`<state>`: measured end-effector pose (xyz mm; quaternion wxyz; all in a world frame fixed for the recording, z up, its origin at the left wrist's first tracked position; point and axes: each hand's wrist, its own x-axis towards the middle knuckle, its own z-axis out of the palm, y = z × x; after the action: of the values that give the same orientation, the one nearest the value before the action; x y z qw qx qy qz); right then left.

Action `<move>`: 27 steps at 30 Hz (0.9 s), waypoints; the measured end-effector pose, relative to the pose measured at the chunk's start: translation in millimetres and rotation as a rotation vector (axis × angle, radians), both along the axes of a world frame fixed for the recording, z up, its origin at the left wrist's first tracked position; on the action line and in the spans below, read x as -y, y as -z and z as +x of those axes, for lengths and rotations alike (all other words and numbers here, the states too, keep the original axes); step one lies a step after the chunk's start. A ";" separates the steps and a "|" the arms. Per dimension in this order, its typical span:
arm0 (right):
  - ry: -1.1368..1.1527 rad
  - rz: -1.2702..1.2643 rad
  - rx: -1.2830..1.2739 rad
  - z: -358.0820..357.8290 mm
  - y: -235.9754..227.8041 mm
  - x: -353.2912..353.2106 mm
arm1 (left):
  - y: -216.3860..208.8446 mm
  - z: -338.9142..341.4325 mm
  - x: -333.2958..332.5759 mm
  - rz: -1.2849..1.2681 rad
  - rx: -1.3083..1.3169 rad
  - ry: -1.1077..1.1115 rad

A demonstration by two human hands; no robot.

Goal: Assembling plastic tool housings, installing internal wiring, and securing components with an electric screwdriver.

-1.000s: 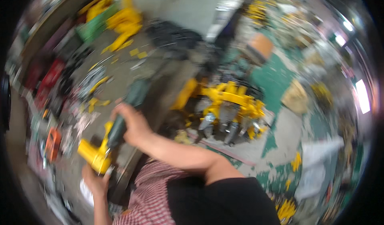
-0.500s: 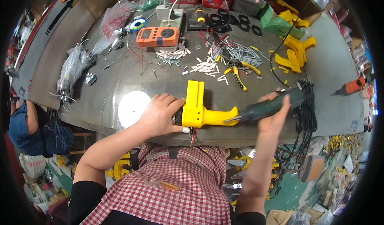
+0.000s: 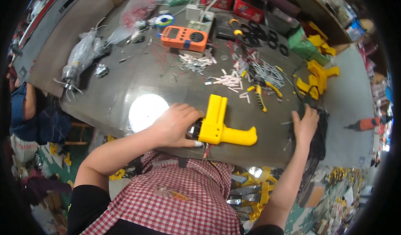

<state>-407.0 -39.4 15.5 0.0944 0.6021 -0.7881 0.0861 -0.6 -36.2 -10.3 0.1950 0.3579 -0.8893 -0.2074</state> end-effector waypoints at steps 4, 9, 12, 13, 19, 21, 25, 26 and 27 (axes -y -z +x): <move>-0.796 0.517 0.452 126.6 -17.6 -36.7 | 10.8 -3.9 -1.1 -0.045 -0.070 0.027; -0.799 0.362 0.154 137.3 10.1 -31.1 | 14.9 -2.7 0.7 -0.099 -0.111 0.015; -0.962 0.420 0.199 122.3 4.4 -15.6 | 19.2 -4.6 -6.2 -0.059 -0.135 -0.044; -0.869 0.422 0.336 110.2 0.4 -13.3 | 23.0 -5.2 -3.8 -0.104 -0.139 -0.034; 0.054 0.067 -0.220 20.2 -18.0 -19.6 | 21.7 -18.6 -12.0 -0.150 -0.055 -0.092; 0.018 0.044 -0.143 39.6 -31.7 -32.1 | 25.7 -29.6 -16.5 -0.188 -0.013 -0.114; -0.250 -0.025 -0.040 5.2 -13.8 -12.7 | 36.4 -26.2 -17.3 -0.233 -0.028 -0.156; -0.410 -0.086 -0.031 -20.3 -1.6 -18.6 | 37.5 -25.1 -13.5 -0.240 -0.072 -0.105; -0.341 -0.122 0.185 -31.6 2.6 -21.9 | 37.5 -24.0 -12.0 -0.245 -0.058 -0.122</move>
<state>-438.6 -17.5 12.9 0.0420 0.7095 -0.6735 0.2031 -24.7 -24.2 -47.8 0.2752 0.3787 -0.8785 -0.0953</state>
